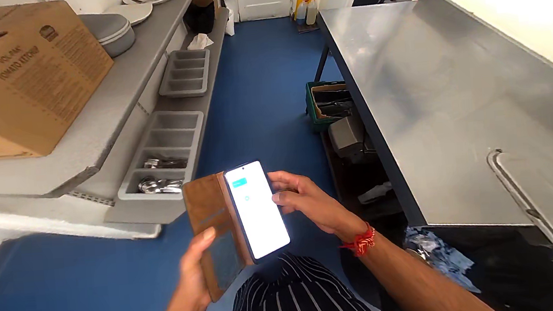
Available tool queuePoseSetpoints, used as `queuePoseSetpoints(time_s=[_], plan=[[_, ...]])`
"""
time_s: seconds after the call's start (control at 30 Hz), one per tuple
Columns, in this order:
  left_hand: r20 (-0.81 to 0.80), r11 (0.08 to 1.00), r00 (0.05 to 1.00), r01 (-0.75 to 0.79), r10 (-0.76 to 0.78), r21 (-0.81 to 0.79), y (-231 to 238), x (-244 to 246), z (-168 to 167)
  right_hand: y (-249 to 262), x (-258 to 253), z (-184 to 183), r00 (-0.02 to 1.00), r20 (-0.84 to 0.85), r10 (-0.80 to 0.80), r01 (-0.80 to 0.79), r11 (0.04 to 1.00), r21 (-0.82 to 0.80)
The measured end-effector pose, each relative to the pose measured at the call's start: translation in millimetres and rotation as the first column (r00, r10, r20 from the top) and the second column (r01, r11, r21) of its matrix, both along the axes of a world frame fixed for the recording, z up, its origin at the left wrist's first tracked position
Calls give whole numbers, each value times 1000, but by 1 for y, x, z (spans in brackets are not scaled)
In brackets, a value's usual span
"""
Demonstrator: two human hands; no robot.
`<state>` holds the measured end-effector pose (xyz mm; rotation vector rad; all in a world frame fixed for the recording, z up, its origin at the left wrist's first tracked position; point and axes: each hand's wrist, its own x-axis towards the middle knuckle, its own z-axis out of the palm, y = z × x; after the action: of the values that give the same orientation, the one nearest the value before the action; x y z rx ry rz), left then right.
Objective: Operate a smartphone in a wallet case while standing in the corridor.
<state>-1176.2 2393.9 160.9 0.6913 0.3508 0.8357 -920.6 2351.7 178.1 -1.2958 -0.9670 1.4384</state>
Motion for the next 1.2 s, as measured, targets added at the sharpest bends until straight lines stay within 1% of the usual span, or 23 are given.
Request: queuePoseSetpoints(time_s=[0.17,0.3,0.6,0.83,1.2], plan=[[-47,999,998,-43,41,-32,-1,1,-1,-13,-6,-13,997,-31,-66,66,998,4],[-39,999,999,-27,26,-34,-2,2,-3,-16,-10,-12,993,21,-118,118,993,0],[-45,999,998,-37,36,-33,-6,6,0,-11,-12,-13,953,221,-209,211,977,19],[-7,999,1000,-3,3,-40,-8,6,-1,-5,-11,-15,928,273,-252,250,967,45],[27,999,999,22,-21,-37,-8,8,-2,3,-9,-15,896,349,-276,288,958,19]])
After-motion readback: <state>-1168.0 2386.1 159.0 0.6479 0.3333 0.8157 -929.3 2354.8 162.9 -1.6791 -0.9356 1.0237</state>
